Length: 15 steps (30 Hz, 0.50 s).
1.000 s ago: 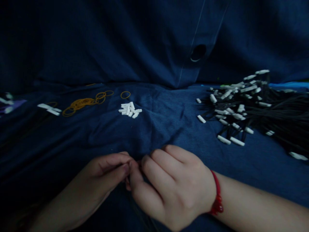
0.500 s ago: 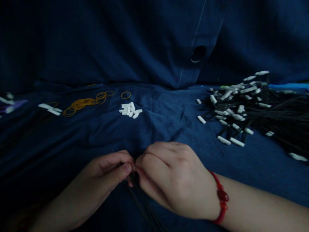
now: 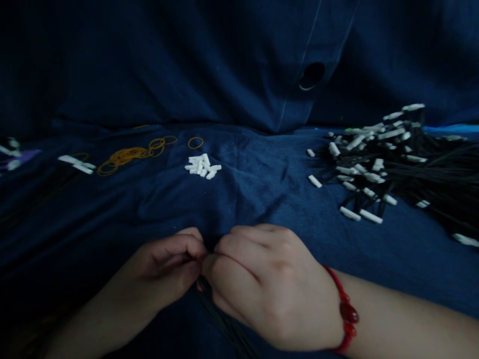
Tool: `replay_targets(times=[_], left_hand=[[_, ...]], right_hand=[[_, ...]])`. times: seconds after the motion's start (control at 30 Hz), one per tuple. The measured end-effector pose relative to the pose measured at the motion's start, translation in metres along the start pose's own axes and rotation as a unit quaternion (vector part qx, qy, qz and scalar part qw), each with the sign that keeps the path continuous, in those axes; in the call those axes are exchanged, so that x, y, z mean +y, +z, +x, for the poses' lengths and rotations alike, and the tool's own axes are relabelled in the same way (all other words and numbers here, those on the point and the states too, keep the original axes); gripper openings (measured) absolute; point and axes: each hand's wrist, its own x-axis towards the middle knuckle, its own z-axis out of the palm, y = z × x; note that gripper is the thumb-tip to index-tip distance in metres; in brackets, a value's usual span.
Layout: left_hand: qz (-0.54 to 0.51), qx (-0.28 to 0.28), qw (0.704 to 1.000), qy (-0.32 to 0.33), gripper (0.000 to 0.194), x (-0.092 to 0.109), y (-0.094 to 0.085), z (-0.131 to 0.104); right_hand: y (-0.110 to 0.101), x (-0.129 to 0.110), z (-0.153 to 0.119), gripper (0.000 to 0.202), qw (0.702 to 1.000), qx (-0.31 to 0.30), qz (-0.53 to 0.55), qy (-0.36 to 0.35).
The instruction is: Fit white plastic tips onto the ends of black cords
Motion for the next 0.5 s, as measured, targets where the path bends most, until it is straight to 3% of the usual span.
replay_targets(times=[0.5], left_hand=[[-0.077,-0.017,0.996,0.035,0.013,-0.0085,-0.0021,-0.0009]], right_hand=[[-0.0002,0.0058,-0.0033,0.010,0.999,0.008,0.051,0.010]])
